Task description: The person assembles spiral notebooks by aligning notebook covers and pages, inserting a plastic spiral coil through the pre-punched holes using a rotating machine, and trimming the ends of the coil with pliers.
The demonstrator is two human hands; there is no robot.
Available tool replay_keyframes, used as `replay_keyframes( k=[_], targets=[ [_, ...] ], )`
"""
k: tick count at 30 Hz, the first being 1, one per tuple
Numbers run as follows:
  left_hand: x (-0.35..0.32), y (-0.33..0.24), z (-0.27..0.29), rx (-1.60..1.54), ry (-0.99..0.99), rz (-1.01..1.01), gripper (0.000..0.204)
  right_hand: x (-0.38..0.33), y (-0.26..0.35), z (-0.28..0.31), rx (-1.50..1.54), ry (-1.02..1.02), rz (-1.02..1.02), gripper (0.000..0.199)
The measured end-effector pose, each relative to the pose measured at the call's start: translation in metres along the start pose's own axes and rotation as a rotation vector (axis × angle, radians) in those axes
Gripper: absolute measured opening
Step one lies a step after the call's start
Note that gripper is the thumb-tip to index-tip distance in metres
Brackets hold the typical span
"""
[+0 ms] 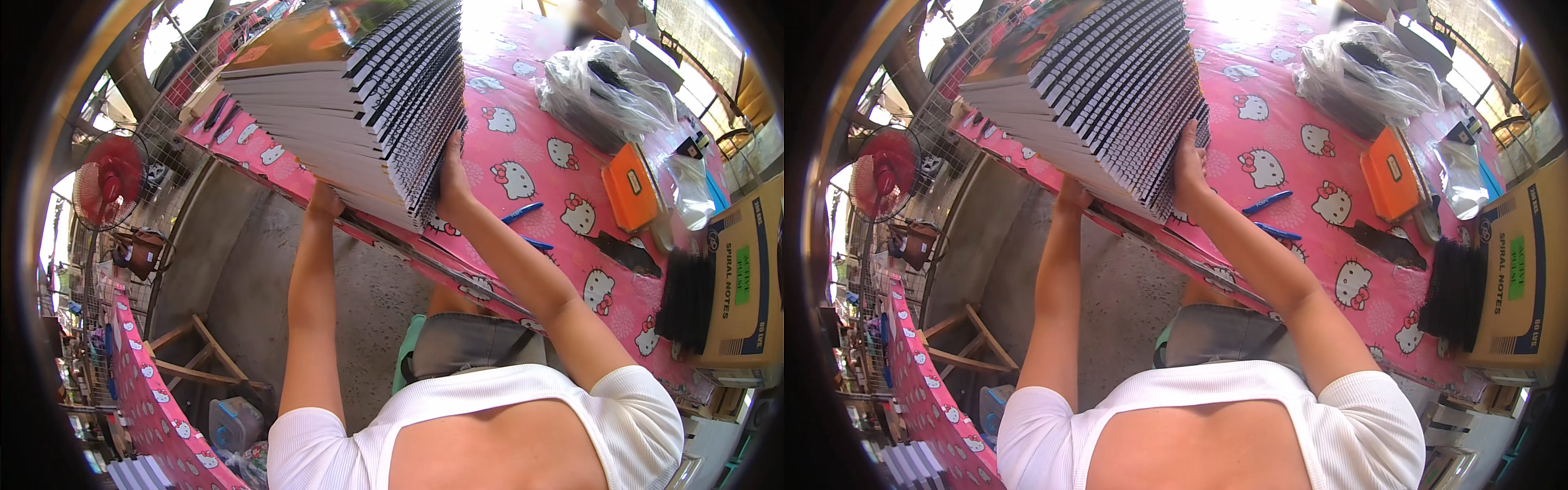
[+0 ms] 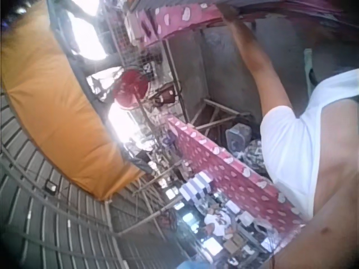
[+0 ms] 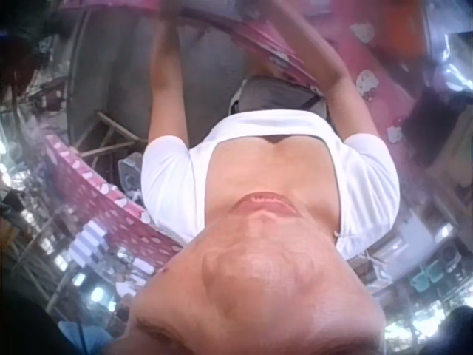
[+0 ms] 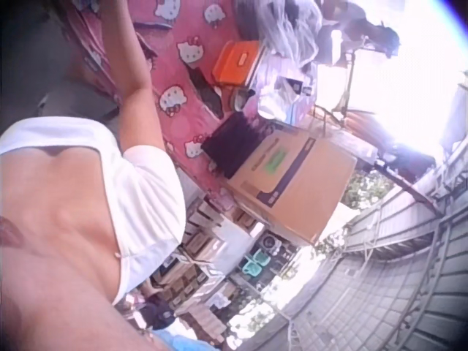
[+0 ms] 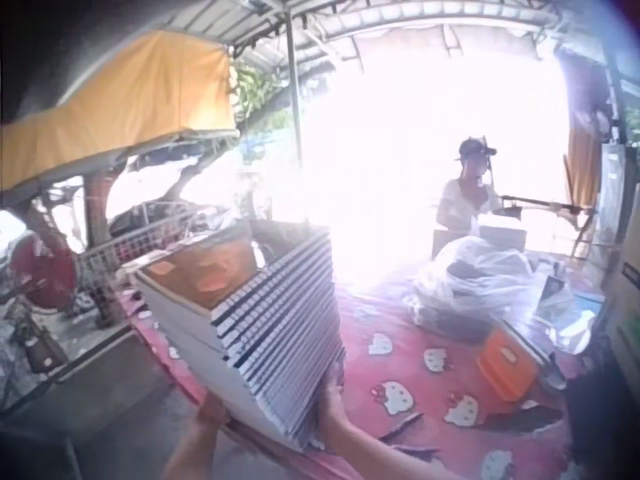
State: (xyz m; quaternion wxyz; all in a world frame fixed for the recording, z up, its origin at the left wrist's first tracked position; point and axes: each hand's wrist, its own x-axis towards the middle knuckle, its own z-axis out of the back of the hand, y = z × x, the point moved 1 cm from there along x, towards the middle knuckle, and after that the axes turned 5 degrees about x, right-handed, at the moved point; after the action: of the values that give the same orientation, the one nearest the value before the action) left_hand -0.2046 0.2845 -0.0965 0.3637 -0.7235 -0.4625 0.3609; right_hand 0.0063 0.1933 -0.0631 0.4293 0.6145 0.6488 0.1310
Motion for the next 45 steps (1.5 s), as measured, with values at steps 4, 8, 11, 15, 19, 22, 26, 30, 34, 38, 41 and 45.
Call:
replay_keyframes(
  k=[4,8,11,15,19,22,26,30,34,38,41,45],
  targets=[
    [0.002,0.006,0.039,0.099,0.088,-0.100,0.058,0.015,-0.003,-0.007,0.074,-0.003,-0.009,0.078],
    [-0.025,0.030,0.019,-0.068,-0.145,-0.025,0.051,-0.002,0.024,-0.020,0.061,0.119,-0.093,0.069],
    [-0.047,0.056,-0.022,-0.244,-0.276,0.015,0.051,0.040,0.051,0.016,0.078,0.323,-0.180,0.057],
    [-0.064,0.078,-0.064,-0.241,-0.240,-0.212,0.057,0.076,0.059,0.020,-0.099,0.525,-0.071,0.051],
    [-0.067,0.083,-0.085,-0.182,-0.293,-0.316,0.056,0.077,0.061,0.040,-0.220,0.586,0.002,0.046],
    [-0.066,0.072,-0.084,-0.195,-0.220,-0.313,0.055,0.062,0.058,0.064,-0.327,0.557,0.081,0.042],
    [-0.041,0.051,-0.035,-0.160,-0.062,-0.306,0.054,0.035,0.065,0.073,-0.747,0.428,0.267,0.035],
    [-0.006,0.033,0.001,0.041,-0.367,-0.467,0.043,0.003,0.074,0.079,-1.284,0.336,0.428,0.034],
    [0.020,0.005,0.017,0.105,-0.399,-0.376,0.045,-0.011,0.111,0.125,-1.546,0.296,0.653,0.025],
    [0.035,-0.018,0.068,0.268,-0.429,-0.301,0.068,-0.032,0.222,0.120,-1.335,-0.321,1.083,0.025],
    [0.059,-0.004,0.050,0.265,-0.357,-0.267,0.069,-0.069,0.320,0.146,-1.241,-0.650,1.203,0.029],
    [0.073,-0.022,0.054,0.210,-0.275,-0.230,0.069,-0.084,0.286,0.102,-1.616,-0.516,1.288,0.056]
  ],
)
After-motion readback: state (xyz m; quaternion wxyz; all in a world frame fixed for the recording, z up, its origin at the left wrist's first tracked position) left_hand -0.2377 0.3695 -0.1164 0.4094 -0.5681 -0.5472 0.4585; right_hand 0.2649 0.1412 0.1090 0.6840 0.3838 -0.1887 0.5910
